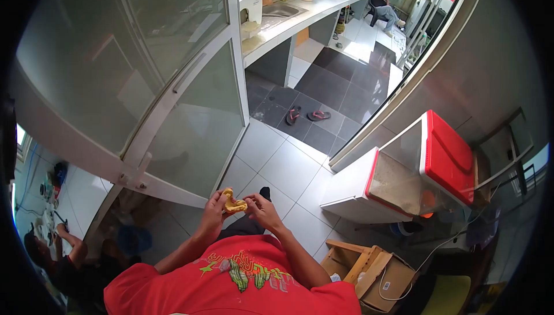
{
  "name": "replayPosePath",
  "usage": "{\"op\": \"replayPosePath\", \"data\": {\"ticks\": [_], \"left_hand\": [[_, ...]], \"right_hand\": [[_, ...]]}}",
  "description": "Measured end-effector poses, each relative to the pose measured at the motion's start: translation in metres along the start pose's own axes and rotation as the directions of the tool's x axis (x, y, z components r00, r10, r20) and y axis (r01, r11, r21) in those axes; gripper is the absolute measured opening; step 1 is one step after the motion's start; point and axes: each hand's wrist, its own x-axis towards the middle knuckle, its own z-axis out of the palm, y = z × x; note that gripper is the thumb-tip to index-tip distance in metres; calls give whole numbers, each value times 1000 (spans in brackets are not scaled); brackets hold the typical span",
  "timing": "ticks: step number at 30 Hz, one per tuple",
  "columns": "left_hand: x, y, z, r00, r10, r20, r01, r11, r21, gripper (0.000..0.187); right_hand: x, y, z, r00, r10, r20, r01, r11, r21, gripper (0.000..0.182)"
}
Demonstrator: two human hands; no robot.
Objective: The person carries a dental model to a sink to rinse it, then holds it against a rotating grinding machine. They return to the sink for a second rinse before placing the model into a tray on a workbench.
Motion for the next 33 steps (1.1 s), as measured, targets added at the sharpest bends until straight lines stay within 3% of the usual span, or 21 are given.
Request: {"op": "replayPosePath", "data": {"ticks": [3, 4, 5, 6, 8, 10, 14, 18, 20, 22, 24, 26, 28, 30, 33], "left_hand": [[70, 12, 48, 973, -69, 219, 61, 997, 45, 32], [95, 15, 63, 972, -72, 222, 65, 997, 42, 32], [117, 18, 80, 944, -81, 321, 50, 994, 102, 33], [140, 33, 104, 903, -81, 421, 15, 987, 158, 33], [183, 60, 148, 891, -107, 442, 21, 981, 195, 34], [224, 69, 178, 829, -73, 554, -137, 934, 329, 32], [312, 83, 226, 796, -17, 605, -235, 913, 335, 30], [398, 91, 258, 822, 27, 568, -180, 960, 214, 26], [434, 102, 269, 863, -62, 502, -102, 951, 292, 26], [470, 114, 277, 878, -35, 477, -131, 942, 309, 29], [508, 137, 287, 912, -40, 409, -125, 920, 370, 39], [542, 160, 298, 927, 23, 374, -169, 917, 363, 43], [570, 181, 305, 879, 71, 472, -316, 828, 463, 38], [589, 202, 323, 928, 46, 369, -205, 891, 405, 26], [640, 199, 337, 935, 76, 346, -221, 889, 402, 23]], "right_hand": [[15, -17, -57, 994, 102, -38, -79, 916, 392, 33], [20, -26, -75, 989, 134, -60, -83, 845, 529, 33], [24, -37, -90, 988, 143, -61, -91, 847, 523, 33], [36, -51, -108, 984, 88, -156, -7, 889, 458, 31], [66, -77, -140, 969, 35, -244, 66, 917, 394, 29], [95, -95, -164, 893, 21, -450, 145, 932, 331, 27], [165, -109, -219, 814, 74, -577, 252, 849, 465, 26], [241, -110, -278, 823, 118, -555, 209, 846, 490, 25], [281, -122, -309, 846, 108, -522, 157, 885, 438, 24], [325, -136, -342, 862, 124, -492, 102, 907, 408, 28], [375, -151, -378, 890, 144, -432, 4, 946, 324, 29], [423, -169, -411, 948, 24, -319, 43, 978, 202, 29], [466, -199, -432, 966, 16, -259, 2, 998, 68, 28], [503, -220, -451, 977, -11, -215, -5, 997, -71, 24], [551, -230, -477, 983, 0, -183, -23, 992, -123, 25]]}}
